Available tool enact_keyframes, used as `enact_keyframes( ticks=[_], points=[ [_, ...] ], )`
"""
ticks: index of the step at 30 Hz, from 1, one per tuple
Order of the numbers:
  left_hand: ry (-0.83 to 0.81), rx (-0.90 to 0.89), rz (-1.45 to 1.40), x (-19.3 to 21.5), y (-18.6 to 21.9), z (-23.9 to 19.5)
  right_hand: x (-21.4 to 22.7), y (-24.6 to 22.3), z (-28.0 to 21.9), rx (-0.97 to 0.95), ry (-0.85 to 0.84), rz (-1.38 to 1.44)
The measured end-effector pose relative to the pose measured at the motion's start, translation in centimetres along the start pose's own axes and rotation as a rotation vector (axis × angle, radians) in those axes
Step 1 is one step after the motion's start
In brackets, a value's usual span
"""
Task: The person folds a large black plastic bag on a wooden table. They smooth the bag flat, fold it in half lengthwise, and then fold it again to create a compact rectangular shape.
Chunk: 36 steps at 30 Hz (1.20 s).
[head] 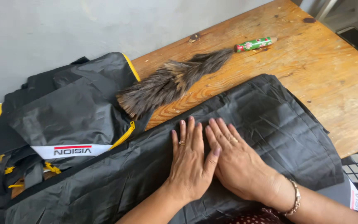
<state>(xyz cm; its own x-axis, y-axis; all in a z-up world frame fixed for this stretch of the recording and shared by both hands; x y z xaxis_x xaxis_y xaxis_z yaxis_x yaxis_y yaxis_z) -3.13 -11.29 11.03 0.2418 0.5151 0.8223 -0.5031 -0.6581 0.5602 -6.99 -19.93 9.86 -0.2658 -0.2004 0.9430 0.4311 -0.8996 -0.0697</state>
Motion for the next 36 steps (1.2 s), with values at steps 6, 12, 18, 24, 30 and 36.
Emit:
enact_keyframes(
  ticks=[6,12,18,24,30,36],
  points=[
    [0.094,-0.108,0.186,-1.2,-0.4,-0.2,-1.1,2.5,2.0,0.095,-0.052,0.101],
    [0.112,-0.123,0.329,-1.4,-0.4,-0.1,-2.5,7.1,2.5,-0.153,-0.037,-0.003],
    [0.16,-0.129,0.31,-1.5,-0.5,-0.3,0.8,6.0,3.3,-0.145,0.077,-0.01],
    [0.112,-0.085,0.327,-2.0,-0.8,-0.1,-1.2,3.0,4.8,0.019,-0.157,0.337],
    [0.065,-0.074,0.245,-1.2,-1.2,0.1,-2.8,8.4,4.0,-0.21,-0.124,-0.055],
    [0.339,-0.127,0.239,2.8,-3.6,1.8,-0.4,4.2,4.5,-0.035,-0.01,0.043]
  ],
)
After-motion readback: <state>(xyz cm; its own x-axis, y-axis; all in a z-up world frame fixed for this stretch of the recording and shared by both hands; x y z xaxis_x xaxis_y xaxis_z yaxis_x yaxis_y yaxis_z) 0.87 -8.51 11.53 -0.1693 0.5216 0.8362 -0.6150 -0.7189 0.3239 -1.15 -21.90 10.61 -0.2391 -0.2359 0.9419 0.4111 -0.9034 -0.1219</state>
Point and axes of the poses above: each hand's wrist, its own z-axis towards the middle knuckle, its own x-axis out of the back of the hand, y = z × x, the point moved 8 cm from there along z, towards the middle knuckle, and after that the axes turned 6 degrees about x, right-handed, at the moved point
